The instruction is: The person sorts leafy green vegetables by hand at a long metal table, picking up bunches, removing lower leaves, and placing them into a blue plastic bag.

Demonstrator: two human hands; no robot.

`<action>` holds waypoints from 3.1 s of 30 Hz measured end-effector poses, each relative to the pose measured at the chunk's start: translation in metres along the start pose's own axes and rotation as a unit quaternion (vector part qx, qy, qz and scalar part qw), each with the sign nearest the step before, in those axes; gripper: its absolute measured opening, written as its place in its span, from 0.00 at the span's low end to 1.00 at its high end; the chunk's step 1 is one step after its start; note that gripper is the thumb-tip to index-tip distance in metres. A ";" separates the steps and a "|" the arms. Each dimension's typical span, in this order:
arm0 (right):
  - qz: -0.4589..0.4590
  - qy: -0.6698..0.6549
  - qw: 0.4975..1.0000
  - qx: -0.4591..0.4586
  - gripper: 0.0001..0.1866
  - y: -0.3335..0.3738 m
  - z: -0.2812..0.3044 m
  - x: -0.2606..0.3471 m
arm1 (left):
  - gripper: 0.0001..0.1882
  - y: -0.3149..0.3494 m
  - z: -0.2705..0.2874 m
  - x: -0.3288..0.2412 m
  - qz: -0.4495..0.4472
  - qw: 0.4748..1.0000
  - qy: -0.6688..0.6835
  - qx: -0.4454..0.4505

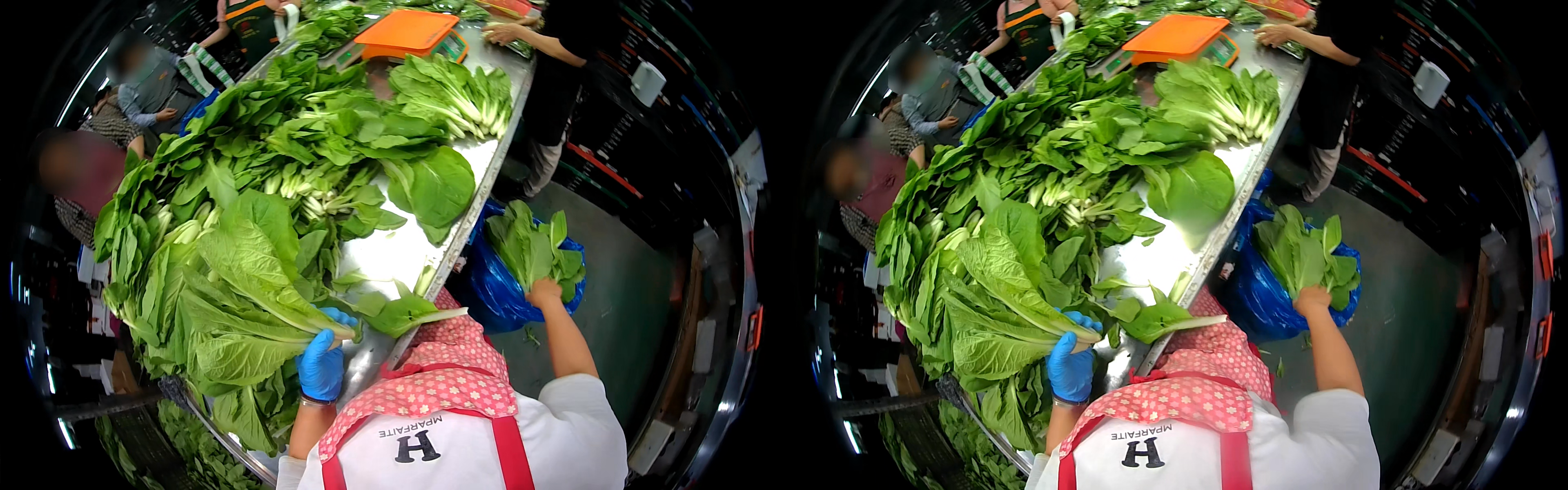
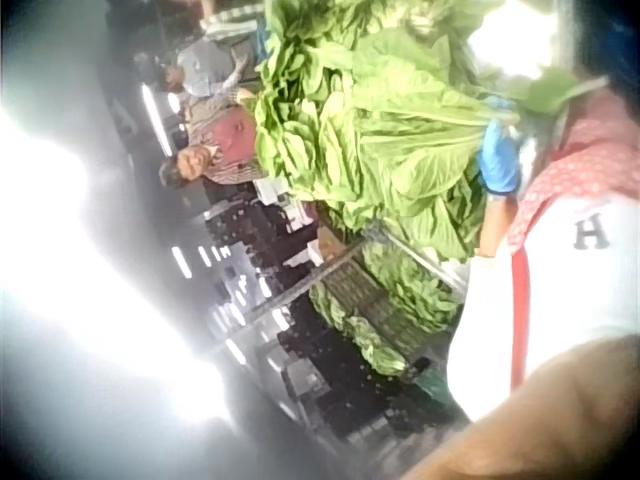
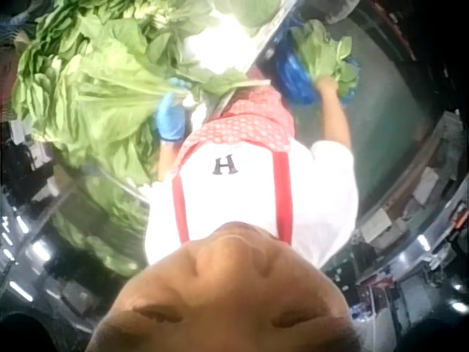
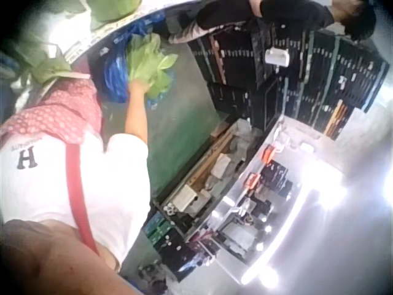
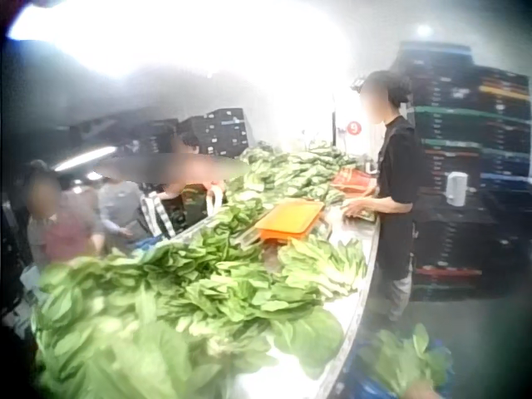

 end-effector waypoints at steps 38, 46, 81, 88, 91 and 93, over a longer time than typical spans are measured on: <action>0.219 -0.795 0.547 0.145 0.27 0.148 0.156 0.297 | 0.23 0.017 0.005 -0.011 -0.018 0.999 0.000 0.037; 0.501 -0.354 0.789 0.021 0.15 0.111 0.173 0.270 | 0.24 0.024 0.012 -0.027 -0.067 0.997 0.020 -0.033; 0.405 -0.758 0.495 0.130 0.16 0.118 0.139 0.265 | 0.22 -0.006 -0.005 0.006 0.001 1.000 0.012 -0.028; 0.417 -0.738 0.515 0.128 0.18 0.130 0.136 0.271 | 0.18 -0.010 -0.019 0.012 -0.015 0.999 -0.014 -0.045; 0.399 -0.734 0.538 0.114 0.16 0.134 0.136 0.270 | 0.14 -0.014 -0.019 0.012 0.001 0.985 -0.098 -0.141; 0.396 -0.731 0.546 0.103 0.16 0.134 0.136 0.270 | 0.14 -0.017 -0.019 0.015 0.022 0.983 -0.067 -0.169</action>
Point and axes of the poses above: each hand's wrist, its own y-axis away from the middle knuckle, its own z-axis out of the back of the hand, x = y × z, the point moved 1 cm from there along -y, towards the middle knuckle, and after that the axes turned 8 degrees about z, right-handed, at the moved point
